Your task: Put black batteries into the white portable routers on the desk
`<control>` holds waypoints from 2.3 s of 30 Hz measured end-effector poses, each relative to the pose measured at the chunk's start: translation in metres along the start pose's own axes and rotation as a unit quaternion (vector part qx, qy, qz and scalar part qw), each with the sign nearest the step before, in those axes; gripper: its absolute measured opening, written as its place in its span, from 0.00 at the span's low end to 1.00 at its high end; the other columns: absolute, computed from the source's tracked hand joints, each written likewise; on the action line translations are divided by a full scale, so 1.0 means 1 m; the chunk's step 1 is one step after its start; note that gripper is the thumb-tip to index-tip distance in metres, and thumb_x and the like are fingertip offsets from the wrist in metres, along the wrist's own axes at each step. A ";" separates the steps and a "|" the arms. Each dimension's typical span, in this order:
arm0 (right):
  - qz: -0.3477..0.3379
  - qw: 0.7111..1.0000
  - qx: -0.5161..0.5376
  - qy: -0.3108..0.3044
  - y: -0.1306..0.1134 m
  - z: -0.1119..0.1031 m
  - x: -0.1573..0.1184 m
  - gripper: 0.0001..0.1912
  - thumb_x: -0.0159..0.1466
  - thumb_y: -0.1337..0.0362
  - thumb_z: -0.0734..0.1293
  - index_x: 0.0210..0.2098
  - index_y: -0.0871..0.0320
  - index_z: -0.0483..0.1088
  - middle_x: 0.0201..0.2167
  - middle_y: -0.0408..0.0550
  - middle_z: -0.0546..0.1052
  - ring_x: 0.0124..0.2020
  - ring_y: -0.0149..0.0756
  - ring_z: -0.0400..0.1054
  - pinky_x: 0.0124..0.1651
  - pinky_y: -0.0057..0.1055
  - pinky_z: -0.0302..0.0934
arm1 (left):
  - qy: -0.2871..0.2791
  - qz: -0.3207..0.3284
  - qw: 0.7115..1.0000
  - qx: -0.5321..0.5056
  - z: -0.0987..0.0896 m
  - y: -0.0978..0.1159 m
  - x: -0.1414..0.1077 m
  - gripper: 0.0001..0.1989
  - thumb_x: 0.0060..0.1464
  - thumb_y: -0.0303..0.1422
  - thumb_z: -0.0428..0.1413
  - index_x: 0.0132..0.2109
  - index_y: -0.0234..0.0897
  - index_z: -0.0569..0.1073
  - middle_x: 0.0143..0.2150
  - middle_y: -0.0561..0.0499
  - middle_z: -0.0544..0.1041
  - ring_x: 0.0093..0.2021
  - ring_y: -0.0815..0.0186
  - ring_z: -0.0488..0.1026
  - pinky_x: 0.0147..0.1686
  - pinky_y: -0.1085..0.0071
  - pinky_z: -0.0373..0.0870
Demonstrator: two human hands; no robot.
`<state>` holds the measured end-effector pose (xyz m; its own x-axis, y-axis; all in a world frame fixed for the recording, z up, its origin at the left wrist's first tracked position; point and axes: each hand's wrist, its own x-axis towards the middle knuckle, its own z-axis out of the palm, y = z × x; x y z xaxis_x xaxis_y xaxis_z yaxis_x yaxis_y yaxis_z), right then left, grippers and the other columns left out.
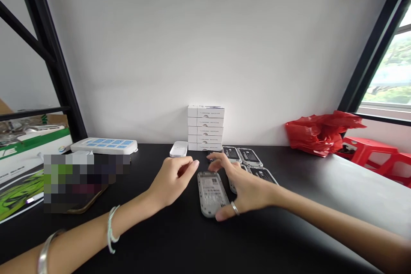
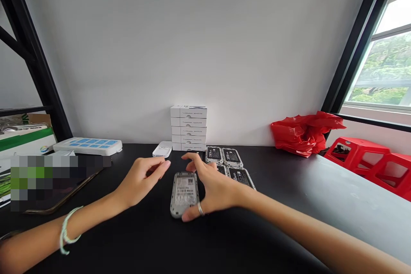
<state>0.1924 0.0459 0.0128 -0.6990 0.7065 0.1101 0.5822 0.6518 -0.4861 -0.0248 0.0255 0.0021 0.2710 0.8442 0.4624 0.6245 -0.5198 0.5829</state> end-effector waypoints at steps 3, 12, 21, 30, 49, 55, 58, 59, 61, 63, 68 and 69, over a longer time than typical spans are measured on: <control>0.012 1.000 0.008 0.006 -0.005 0.008 -0.025 0.54 0.44 0.46 0.75 0.60 0.48 0.41 0.54 0.51 0.60 0.54 0.51 0.55 0.55 0.48 0.55 | -0.082 0.034 0.993 0.079 0.012 -0.015 0.036 0.14 0.61 0.41 0.44 0.34 0.38 0.67 0.29 0.54 0.70 0.30 0.68 0.68 0.29 0.73 0.64; 0.034 0.999 0.008 -0.018 -0.005 0.006 -0.034 0.54 0.42 0.45 0.75 0.60 0.48 0.43 0.55 0.51 0.61 0.54 0.53 0.52 0.56 0.48 0.52 | -0.193 0.090 0.967 0.140 0.045 -0.035 0.113 0.18 0.48 0.46 0.57 0.39 0.38 0.72 0.53 0.46 0.66 0.57 0.54 0.61 0.53 0.64 0.62; 0.047 0.999 0.025 -0.005 -0.009 0.009 -0.038 0.54 0.43 0.43 0.74 0.60 0.47 0.43 0.55 0.51 0.62 0.54 0.54 0.52 0.52 0.47 0.54 | -0.108 0.061 0.987 0.102 0.019 -0.031 0.073 0.29 0.40 0.48 0.63 0.45 0.42 0.61 0.46 0.49 0.72 0.48 0.57 0.70 0.44 0.64 0.68; 0.062 0.997 0.047 0.010 -0.012 0.011 -0.040 0.55 0.41 0.45 0.75 0.60 0.48 0.45 0.55 0.53 0.61 0.55 0.54 0.52 0.51 0.46 0.56 | -0.154 -0.022 0.988 -0.001 0.006 0.016 0.005 0.36 0.34 0.51 0.65 0.49 0.45 0.61 0.48 0.47 0.73 0.54 0.51 0.67 0.50 0.54 0.65; -0.061 0.998 -0.028 0.017 -0.017 0.016 -0.030 0.47 0.47 0.54 0.73 0.59 0.55 0.46 0.57 0.54 0.59 0.53 0.48 0.59 0.61 0.48 0.40 | -0.232 0.044 0.964 0.123 -0.002 0.025 -0.038 0.32 0.60 0.50 0.45 0.67 0.49 0.46 0.69 0.52 0.49 0.68 0.55 0.45 0.64 0.55 0.50; -0.014 0.999 -0.022 0.040 -0.018 0.006 -0.054 0.47 0.44 0.47 0.74 0.58 0.52 0.51 0.55 0.51 0.62 0.55 0.52 0.56 0.60 0.49 0.43 | -0.147 0.036 0.985 0.079 -0.002 0.017 -0.027 0.22 0.62 0.45 0.44 0.62 0.50 0.59 0.63 0.54 0.63 0.62 0.58 0.60 0.60 0.58 0.58; 0.043 0.998 -0.036 0.042 -0.011 0.000 -0.084 0.46 0.45 0.46 0.73 0.59 0.49 0.53 0.56 0.51 0.63 0.56 0.56 0.55 0.59 0.51 0.45 | -0.137 0.024 0.988 0.062 -0.001 0.017 -0.025 0.18 0.62 0.45 0.45 0.57 0.51 0.64 0.58 0.54 0.69 0.57 0.58 0.66 0.55 0.60 0.64; 0.062 0.996 -0.039 0.043 -0.007 0.000 -0.093 0.47 0.45 0.46 0.73 0.59 0.48 0.53 0.56 0.51 0.63 0.57 0.58 0.53 0.59 0.52 0.46 | -0.144 0.026 0.987 0.065 -0.001 0.018 -0.026 0.18 0.62 0.45 0.45 0.57 0.51 0.65 0.57 0.54 0.70 0.56 0.58 0.67 0.54 0.61 0.65; 0.092 0.994 -0.044 0.043 -0.001 0.002 -0.107 0.47 0.45 0.46 0.74 0.60 0.47 0.53 0.58 0.51 0.61 0.59 0.61 0.50 0.60 0.54 0.45 | -0.159 0.038 0.984 0.076 0.000 0.020 -0.029 0.18 0.62 0.46 0.45 0.56 0.50 0.65 0.55 0.53 0.71 0.55 0.58 0.68 0.53 0.61 0.66; 0.099 0.993 -0.051 0.032 0.003 0.007 -0.114 0.44 0.47 0.46 0.73 0.59 0.47 0.55 0.61 0.51 0.59 0.62 0.62 0.46 0.61 0.56 0.43 | -0.166 0.052 0.981 0.090 0.001 0.021 -0.031 0.19 0.61 0.46 0.46 0.56 0.50 0.65 0.55 0.53 0.71 0.55 0.58 0.67 0.53 0.61 0.65; 0.071 0.994 -0.081 0.032 0.000 -0.002 -0.107 0.39 0.47 0.40 0.71 0.55 0.44 0.61 0.67 0.47 0.48 0.66 0.63 0.32 0.62 0.63 0.31 | -0.164 0.065 0.978 0.115 -0.002 0.021 -0.031 0.19 0.61 0.46 0.46 0.57 0.49 0.64 0.55 0.53 0.71 0.56 0.58 0.66 0.55 0.59 0.63; 0.069 0.995 -0.071 0.034 0.001 -0.010 -0.100 0.40 0.47 0.40 0.71 0.55 0.44 0.62 0.67 0.47 0.49 0.66 0.62 0.35 0.62 0.63 0.31 | -0.163 0.065 0.977 0.117 -0.002 0.021 -0.030 0.19 0.62 0.46 0.45 0.57 0.49 0.64 0.55 0.52 0.71 0.56 0.57 0.66 0.55 0.59 0.63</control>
<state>0.2670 -0.0208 0.0099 -0.5818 0.8058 0.1107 0.7267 0.5761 -0.3743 -0.0216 -0.0111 0.0015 0.5552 0.7891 0.2626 0.7089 -0.6142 0.3468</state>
